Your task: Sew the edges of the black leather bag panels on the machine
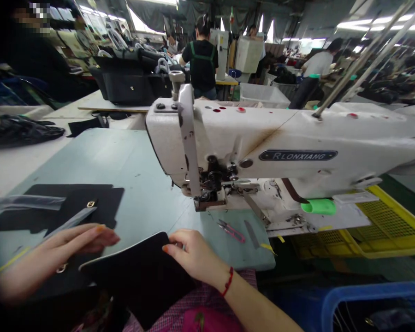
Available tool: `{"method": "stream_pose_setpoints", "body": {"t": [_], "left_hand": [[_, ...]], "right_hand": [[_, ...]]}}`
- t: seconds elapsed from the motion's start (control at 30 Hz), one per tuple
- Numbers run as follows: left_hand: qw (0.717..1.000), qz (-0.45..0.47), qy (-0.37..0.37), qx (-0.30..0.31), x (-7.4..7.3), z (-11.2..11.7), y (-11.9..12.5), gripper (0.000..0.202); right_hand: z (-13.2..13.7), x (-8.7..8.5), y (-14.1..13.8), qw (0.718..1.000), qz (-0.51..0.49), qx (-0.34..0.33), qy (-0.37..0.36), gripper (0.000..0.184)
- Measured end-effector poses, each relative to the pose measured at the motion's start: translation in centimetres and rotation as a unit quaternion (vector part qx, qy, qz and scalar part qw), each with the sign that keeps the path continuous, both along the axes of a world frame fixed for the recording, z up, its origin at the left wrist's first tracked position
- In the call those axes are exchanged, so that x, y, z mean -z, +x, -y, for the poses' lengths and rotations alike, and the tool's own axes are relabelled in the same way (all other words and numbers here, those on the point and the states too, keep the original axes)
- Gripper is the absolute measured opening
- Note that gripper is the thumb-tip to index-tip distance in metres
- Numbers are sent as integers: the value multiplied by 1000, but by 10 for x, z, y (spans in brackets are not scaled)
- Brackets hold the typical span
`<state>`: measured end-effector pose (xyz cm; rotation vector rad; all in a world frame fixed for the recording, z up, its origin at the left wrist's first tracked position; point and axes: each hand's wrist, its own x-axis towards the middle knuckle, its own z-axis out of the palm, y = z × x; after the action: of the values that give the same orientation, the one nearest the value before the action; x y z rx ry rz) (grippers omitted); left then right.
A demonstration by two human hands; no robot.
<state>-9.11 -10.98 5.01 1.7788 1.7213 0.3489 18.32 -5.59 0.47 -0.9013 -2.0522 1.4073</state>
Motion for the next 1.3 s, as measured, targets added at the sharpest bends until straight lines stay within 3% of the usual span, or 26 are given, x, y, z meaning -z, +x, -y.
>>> {"method": "stream_pose_setpoints", "body": {"t": [0.07,0.13,0.2,0.3,0.4,0.47,0.63,0.83,1.0,1.17,1.3], "left_hand": [[999,-12,30,-19,-6,-3,4,48],[995,-69,63,27,-9,-11,20,54],[991,-93,32,92,-6,-24,41,41],[988,-30,-32,147,2,-46,59,38],[991,22,-30,130,9,-58,60,39],[993,44,-33,107,14,-61,58,39],[991,91,-52,82,26,-67,58,42],[989,104,-48,90,31,-72,65,36],[987,79,-58,124,33,-71,77,35],[989,-20,34,143,32,-70,84,22],[985,-34,50,163,32,-74,85,22]], "right_hand": [[0,-1,-5,1000,1,16,9,24],[1,-3,-10,1000,3,28,15,23],[2,-6,-11,999,17,27,21,23],[4,-9,-6,993,80,33,75,28],[7,-9,3,971,151,69,173,27],[8,-8,8,961,162,98,201,26],[4,-4,6,971,51,181,149,19],[0,-5,-10,970,-74,218,83,20],[2,-11,-14,977,-99,187,7,21],[0,-13,-6,977,-102,182,-31,24],[-3,-12,-4,970,-152,173,-71,24]]}}
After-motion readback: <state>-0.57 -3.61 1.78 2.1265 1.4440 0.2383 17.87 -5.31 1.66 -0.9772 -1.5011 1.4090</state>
